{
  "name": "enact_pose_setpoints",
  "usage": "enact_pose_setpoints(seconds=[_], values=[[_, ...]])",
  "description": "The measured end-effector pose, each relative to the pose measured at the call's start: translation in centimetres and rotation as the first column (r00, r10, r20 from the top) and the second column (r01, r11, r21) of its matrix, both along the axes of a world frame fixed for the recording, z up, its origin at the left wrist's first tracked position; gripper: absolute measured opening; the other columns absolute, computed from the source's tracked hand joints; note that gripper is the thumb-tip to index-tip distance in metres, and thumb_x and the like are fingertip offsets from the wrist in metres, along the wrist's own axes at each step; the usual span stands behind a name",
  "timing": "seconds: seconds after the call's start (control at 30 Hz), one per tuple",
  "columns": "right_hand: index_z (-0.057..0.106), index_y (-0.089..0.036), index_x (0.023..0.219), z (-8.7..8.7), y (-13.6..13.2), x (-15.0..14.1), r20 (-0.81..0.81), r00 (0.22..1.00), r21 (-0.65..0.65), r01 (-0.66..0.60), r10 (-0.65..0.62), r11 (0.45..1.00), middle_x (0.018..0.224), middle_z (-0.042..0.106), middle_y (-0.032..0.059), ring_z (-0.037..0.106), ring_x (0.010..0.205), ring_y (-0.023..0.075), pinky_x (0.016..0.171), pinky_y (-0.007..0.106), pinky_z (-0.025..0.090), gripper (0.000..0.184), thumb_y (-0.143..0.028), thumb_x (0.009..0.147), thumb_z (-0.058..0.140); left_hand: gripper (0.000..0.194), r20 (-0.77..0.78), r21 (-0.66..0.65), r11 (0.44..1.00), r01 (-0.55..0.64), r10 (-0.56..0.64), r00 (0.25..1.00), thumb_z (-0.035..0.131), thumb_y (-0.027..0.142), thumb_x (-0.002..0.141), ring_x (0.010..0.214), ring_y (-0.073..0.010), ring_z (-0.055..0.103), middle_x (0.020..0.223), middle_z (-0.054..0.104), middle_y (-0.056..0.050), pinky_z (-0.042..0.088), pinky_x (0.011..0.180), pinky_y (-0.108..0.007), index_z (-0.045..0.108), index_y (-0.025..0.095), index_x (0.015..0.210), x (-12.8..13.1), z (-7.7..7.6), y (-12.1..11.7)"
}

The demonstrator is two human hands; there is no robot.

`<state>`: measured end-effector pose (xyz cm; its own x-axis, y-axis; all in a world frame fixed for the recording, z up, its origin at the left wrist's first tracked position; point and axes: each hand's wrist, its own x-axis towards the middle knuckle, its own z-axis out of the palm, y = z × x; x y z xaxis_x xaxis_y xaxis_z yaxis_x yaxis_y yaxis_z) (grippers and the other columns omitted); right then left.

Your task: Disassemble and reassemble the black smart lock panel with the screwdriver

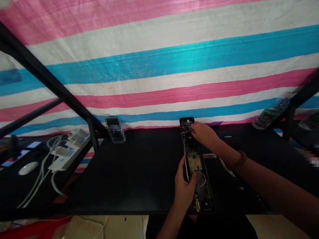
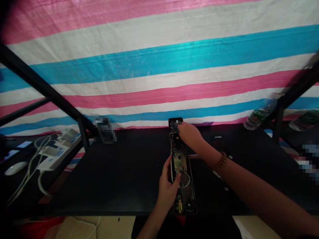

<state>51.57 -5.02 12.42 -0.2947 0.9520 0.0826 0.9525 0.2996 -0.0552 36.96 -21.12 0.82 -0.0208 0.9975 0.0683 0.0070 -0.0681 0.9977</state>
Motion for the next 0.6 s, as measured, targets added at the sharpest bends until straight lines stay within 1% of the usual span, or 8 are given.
enact_pose_setpoints(seconds=[0.23,0.37,0.47,0.6], values=[[0.072,-0.011,0.104,0.1,-0.2,-0.2,0.026,0.999,0.013,0.034,-0.034,0.999,0.106,0.071,0.0155,0.07,0.093,0.0233,0.081,0.03,0.048,0.026,-0.015,0.101,0.046,0.063,0.004,-0.011,1.0,-0.006,0.006,1.0,0.065,0.022,0.088,0.141,-0.0282,0.052,0.151,0.057,-0.01,0.037,0.121,-0.045,0.049,0.023,0.148,0.0,-0.1,0.0],[0.073,-0.012,0.1,-0.1,0.1,0.1,0.045,0.999,0.024,0.022,-0.023,0.999,0.105,0.069,0.0152,0.069,0.092,0.0241,0.082,0.031,0.048,0.025,-0.016,0.1,0.048,0.063,0.012,-0.02,1.0,-0.002,0.002,1.0,0.065,0.022,0.087,0.141,-0.0277,0.053,0.15,0.058,-0.01,0.037,0.121,-0.044,0.048,0.022,0.149,0.0,0.1,0.0],[0.073,-0.012,0.099,-0.5,0.3,0.3,0.049,0.999,0.066,0.001,-0.004,0.998,0.106,0.067,0.0153,0.067,0.092,0.0241,0.084,0.032,0.047,0.024,-0.016,0.1,0.049,0.064,0.011,-0.037,0.999,0.0,0.001,1.0,0.065,0.021,0.087,0.14,-0.0277,0.053,0.15,0.059,-0.01,0.037,0.121,-0.044,0.048,0.022,0.148,0.0,0.3,0.0],[0.072,-0.013,0.095,-1.2,0.5,0.6,0.01,1.0,0.145,-0.006,0.005,0.989,0.104,0.064,0.0147,0.063,0.094,0.0236,0.088,0.032,0.046,0.025,-0.016,0.101,0.048,0.064,0.031,-0.032,0.999,0.012,-0.011,0.999,0.065,0.02,0.088,0.139,-0.0277,0.055,0.15,0.059,-0.01,0.038,0.12,-0.044,0.047,0.023,0.149,0.0,0.1,0.0]])
